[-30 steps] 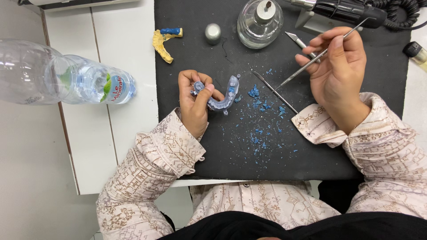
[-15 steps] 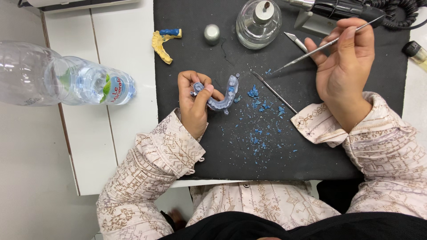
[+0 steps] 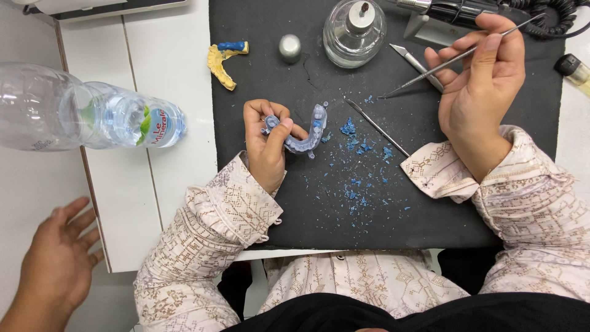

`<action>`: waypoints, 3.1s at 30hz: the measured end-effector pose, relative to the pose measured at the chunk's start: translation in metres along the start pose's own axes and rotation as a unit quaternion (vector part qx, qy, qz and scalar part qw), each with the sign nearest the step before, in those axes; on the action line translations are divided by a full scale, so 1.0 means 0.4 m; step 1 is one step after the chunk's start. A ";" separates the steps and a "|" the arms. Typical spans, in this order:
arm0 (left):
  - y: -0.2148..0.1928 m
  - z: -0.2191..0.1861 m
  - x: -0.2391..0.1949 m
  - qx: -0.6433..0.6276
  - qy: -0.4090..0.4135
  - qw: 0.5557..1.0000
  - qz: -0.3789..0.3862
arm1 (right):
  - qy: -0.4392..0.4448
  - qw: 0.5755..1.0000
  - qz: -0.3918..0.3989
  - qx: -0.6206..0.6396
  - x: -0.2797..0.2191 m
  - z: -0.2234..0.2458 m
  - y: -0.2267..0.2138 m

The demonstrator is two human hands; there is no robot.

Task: The person holds a blue dental model in the left hand and uses a metal carving tool in the right hand to scrape and shape the surface. The person repeatedly dips the tool into a small jar of liquid and continues carving, producing blue shavings on the mat.

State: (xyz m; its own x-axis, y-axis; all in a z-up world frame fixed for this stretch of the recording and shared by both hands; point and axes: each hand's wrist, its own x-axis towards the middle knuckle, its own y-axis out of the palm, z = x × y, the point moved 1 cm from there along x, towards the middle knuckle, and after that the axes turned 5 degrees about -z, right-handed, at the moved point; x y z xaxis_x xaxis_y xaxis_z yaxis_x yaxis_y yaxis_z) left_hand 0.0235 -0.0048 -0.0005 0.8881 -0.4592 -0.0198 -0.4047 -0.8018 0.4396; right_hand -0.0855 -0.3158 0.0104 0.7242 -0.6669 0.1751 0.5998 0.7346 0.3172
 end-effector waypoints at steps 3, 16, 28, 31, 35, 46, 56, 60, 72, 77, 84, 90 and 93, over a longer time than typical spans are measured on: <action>0.000 0.000 -0.001 -0.001 0.001 1.000 -0.001 | -0.007 1.000 0.007 -0.010 0.000 -0.006 -0.001; -0.003 0.004 0.001 0.002 0.015 1.000 0.006 | 0.020 1.000 0.008 -0.008 0.001 0.014 0.014; 0.002 0.000 -0.002 -0.002 0.023 1.000 0.016 | 0.060 0.995 -0.001 0.079 0.002 0.018 -0.007; 0.000 0.017 0.003 -0.016 0.044 0.999 0.023 | 0.099 0.988 -0.011 0.121 0.012 0.017 -0.014; -0.005 0.028 0.010 -0.006 0.049 0.999 0.020 | 0.113 0.984 -0.009 0.140 0.021 0.008 -0.026; 0.034 0.013 -0.004 -0.016 0.062 0.996 -0.057 | 0.072 0.977 0.031 0.200 0.086 0.030 0.023; 0.101 -0.002 -0.062 -0.069 0.069 0.993 -0.063 | 0.026 0.983 0.067 0.171 0.087 0.000 0.054; 0.112 0.003 -0.081 -0.079 0.073 0.993 -0.055 | 0.069 0.978 0.030 0.193 0.086 -0.005 0.055; 0.095 -0.021 -0.115 0.029 0.201 0.979 0.011 | -0.006 0.986 0.028 0.163 0.098 0.023 0.062; 0.091 -0.031 -0.113 0.048 0.198 0.979 0.013 | -0.044 0.989 0.016 0.140 0.097 0.041 0.067; 0.090 -0.022 -0.131 0.059 0.183 0.980 0.052 | -0.042 0.989 0.000 0.142 0.111 0.029 0.064; 0.090 -0.022 -0.140 0.109 0.246 0.959 0.093 | -0.037 0.990 0.016 0.138 0.111 0.021 0.058; 0.091 -0.024 -0.144 0.105 0.253 0.955 0.114 | -0.031 0.990 0.014 0.135 0.109 0.019 0.057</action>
State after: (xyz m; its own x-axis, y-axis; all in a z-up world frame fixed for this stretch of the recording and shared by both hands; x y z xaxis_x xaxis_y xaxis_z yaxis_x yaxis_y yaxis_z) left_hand -0.0405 -0.0037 0.0252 0.7424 -0.4300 0.5138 -0.5872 -0.7869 0.1899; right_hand -0.0429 -0.3289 0.0322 0.7123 -0.6591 0.2413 0.4608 0.6984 0.5476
